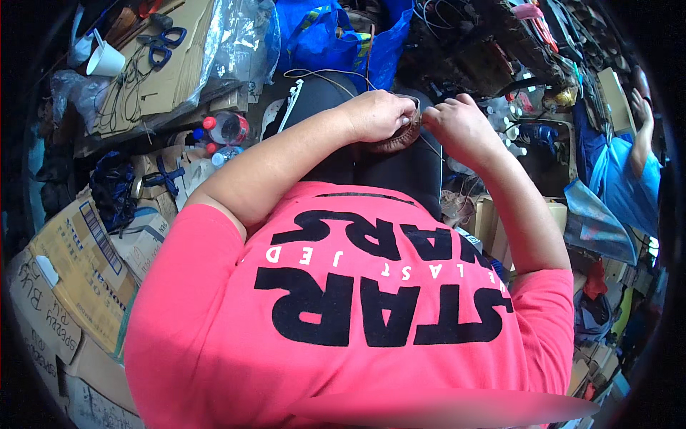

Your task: Stitching a leather shoe component by hand using a needle and thread.

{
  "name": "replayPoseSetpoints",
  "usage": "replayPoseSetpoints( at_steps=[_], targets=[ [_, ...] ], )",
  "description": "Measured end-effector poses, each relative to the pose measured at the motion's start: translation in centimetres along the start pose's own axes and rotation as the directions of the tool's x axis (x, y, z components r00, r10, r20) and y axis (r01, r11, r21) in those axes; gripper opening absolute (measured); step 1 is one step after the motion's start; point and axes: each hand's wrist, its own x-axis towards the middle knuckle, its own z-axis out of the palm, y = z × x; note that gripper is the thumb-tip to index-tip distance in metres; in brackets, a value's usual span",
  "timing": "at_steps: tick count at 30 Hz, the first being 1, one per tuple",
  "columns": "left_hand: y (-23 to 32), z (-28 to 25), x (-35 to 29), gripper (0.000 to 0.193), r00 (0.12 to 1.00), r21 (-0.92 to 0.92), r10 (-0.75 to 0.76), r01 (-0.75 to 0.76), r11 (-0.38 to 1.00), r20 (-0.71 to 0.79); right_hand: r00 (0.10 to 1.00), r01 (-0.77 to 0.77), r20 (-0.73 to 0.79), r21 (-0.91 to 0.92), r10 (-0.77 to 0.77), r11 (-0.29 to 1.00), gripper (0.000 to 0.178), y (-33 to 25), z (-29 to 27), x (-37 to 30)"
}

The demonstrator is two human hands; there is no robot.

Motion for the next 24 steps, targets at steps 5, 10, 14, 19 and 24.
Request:
replayPoseSetpoints(
  at_steps=[5,10,14,19,24],
  targets=[
    [-1.2,0.1,-1.9,0.010,0.991,-0.086,0.070,-0.080,0.993,-0.114,1.000,0.013,0.024,0.043,-0.014,0.999,0.009,0.3,0.7,0.9],
    [-3.5,-2.4,-7.9,0.009,0.990,0.336,0.071,-0.025,0.942,-0.124,0.997,-0.037,-0.061,0.095,0.043,0.995,0.017,4.2,3.5,-2.8],
    [-4.0,-5.2,-12.6,0.006,0.869,-0.171,-0.272,0.219,0.961,-0.413,0.810,-0.502,0.225,0.744,0.542,0.441,0.011,7.1,2.8,-6.3],
    [2.1,-9.0,-7.7,0.006,0.873,-0.716,-0.194,-0.220,0.663,-0.448,0.794,0.205,-0.052,0.961,0.606,-0.187,0.025,5.0,0.3,-1.2],
    [5.6,-5.8,-5.4,0.022,0.991,-0.969,0.096,-0.116,0.217,-0.097,0.976,0.216,-0.164,0.822,0.143,-0.527,0.021,0.0,-1.6,2.8]
  ],
)
